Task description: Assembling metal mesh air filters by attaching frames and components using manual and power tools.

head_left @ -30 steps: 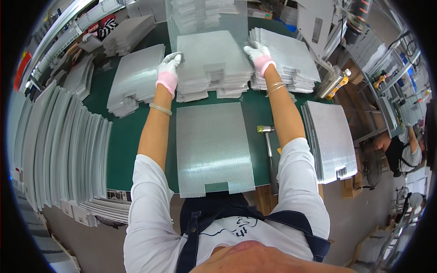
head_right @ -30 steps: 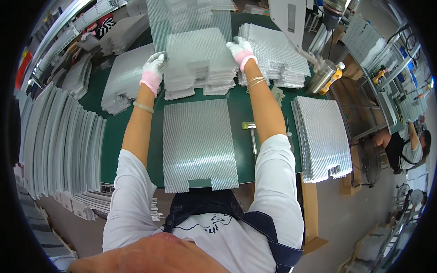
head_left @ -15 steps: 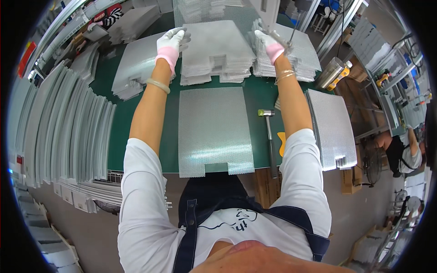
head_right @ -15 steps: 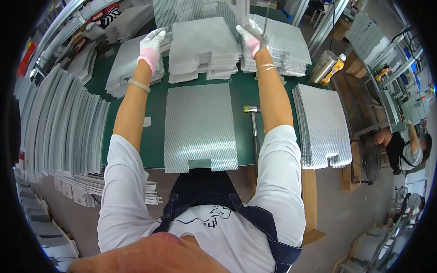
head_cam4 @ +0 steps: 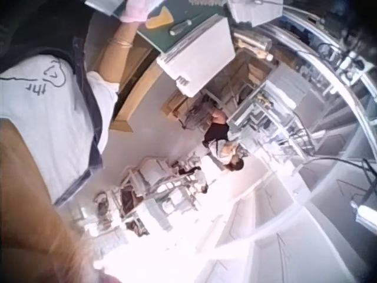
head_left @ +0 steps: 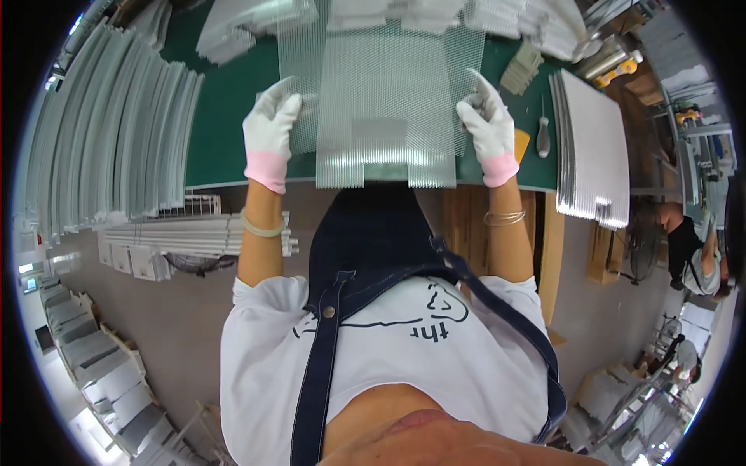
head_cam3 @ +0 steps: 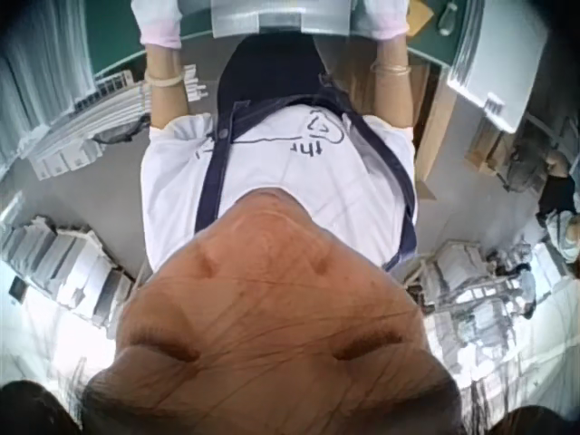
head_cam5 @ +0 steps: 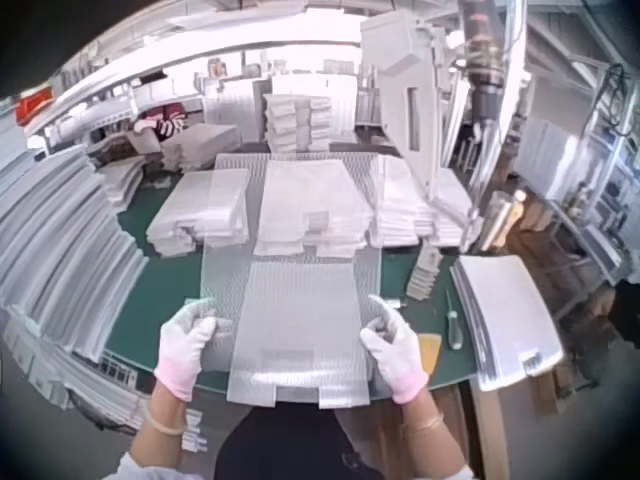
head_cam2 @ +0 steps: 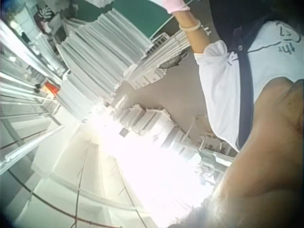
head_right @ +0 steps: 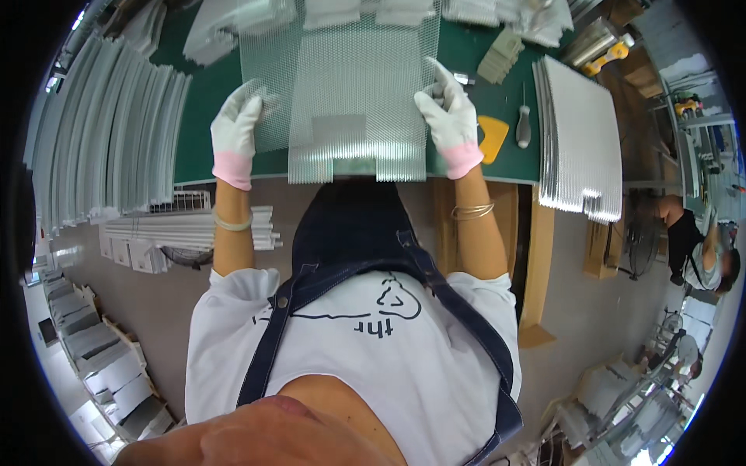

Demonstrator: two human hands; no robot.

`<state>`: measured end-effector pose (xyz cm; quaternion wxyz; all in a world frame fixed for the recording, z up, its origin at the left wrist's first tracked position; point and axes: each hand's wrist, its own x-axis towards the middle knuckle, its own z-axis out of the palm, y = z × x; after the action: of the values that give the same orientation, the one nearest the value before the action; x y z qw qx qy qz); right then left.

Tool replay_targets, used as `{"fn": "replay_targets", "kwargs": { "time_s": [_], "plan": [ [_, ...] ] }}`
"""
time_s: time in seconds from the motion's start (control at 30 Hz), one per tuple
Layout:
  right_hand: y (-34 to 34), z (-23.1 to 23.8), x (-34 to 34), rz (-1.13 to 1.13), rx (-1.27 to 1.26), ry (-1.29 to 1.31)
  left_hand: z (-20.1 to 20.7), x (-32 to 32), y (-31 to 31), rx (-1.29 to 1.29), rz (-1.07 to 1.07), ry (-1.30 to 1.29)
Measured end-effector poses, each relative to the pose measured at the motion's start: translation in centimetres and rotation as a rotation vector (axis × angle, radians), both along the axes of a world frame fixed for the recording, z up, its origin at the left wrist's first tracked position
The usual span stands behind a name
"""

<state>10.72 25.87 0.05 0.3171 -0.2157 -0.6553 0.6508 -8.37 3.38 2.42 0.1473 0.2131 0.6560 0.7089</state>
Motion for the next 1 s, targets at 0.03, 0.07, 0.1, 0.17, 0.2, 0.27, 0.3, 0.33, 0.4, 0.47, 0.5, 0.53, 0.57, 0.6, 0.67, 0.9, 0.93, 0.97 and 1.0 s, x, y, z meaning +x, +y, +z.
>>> {"fn": "replay_targets", "kwargs": {
  "time_s": [0.03,0.07,0.1,0.17,0.2,0.27,0.3,0.33,0.4,0.47,0.5,0.53,0.57,0.6,0.67,0.9,0.93,0.97,1.0],
  "plan": [
    [-0.9,-1.3,0.8,-0.107,0.092,-0.130,-1.4,0.8,-0.6,-0.071,0.031,0.009],
    [-1.6,-2.0,1.2,-0.104,0.075,-0.144,-2.9,1.2,-1.3,-0.139,0.064,0.025],
    [-2.2,-2.6,1.6,-0.119,0.038,-0.200,-4.8,1.1,-1.8,-0.105,0.041,0.012],
    [-3.4,-2.5,2.1,-0.123,0.018,-0.284,-5.8,1.9,-1.9,-0.122,0.015,-0.078],
    [-3.6,-3.0,2.2,-0.124,0.033,-0.299,-6.6,1.5,-2.0,-0.194,-0.016,-0.035],
    [-3.7,-3.7,2.4,-0.129,0.012,-0.282,-7.0,1.1,-1.9,-0.317,-0.042,0.016],
    [-3.5,-4.3,2.5,-0.144,0.047,-0.296,-7.1,0.9,-2.0,-0.433,-0.066,0.074],
    [-3.3,-4.8,2.6,-0.159,0.081,-0.311,-7.2,0.8,-1.9,-0.549,-0.092,0.132],
    [-2.6,-5.4,2.8,-0.160,0.114,-0.372,-7.6,0.9,-1.6,-0.595,-0.093,0.134],
    [-2.0,-6.3,2.8,-0.171,0.151,-0.408,-7.9,1.3,-1.4,-0.677,-0.075,0.207],
    [-1.8,-6.7,2.9,-0.168,0.149,-0.414,-8.0,1.6,-1.4,-0.680,-0.076,0.201],
    [-1.8,-6.5,2.9,-0.177,0.184,-0.423,-7.5,2.0,-1.2,-0.704,-0.077,0.212],
    [-1.7,-6.4,2.9,-0.185,0.218,-0.433,-7.2,2.1,-1.0,-0.728,-0.080,0.222],
    [-1.8,-6.4,2.9,-0.184,0.216,-0.440,-7.4,2.1,-1.0,-0.730,-0.083,0.216],
    [-1.9,-6.4,2.7,-0.186,0.232,-0.450,-7.6,1.8,-1.0,-0.758,-0.078,0.263],
    [-2.0,-6.8,2.6,-0.167,0.222,-0.446,-9.1,1.5,-1.4,-0.741,-0.069,0.270],
    [-2.3,-6.3,2.6,-0.170,0.245,-0.467,-9.1,1.6,-1.4,-0.752,-0.068,0.278],
    [-2.5,-6.1,2.6,-0.173,0.268,-0.489,-9.0,1.7,-1.4,-0.763,-0.067,0.286],
    [-2.5,-6.2,2.6,-0.169,0.266,-0.492,-8.9,1.9,-1.5,-0.766,-0.067,0.282]
  ]
}}
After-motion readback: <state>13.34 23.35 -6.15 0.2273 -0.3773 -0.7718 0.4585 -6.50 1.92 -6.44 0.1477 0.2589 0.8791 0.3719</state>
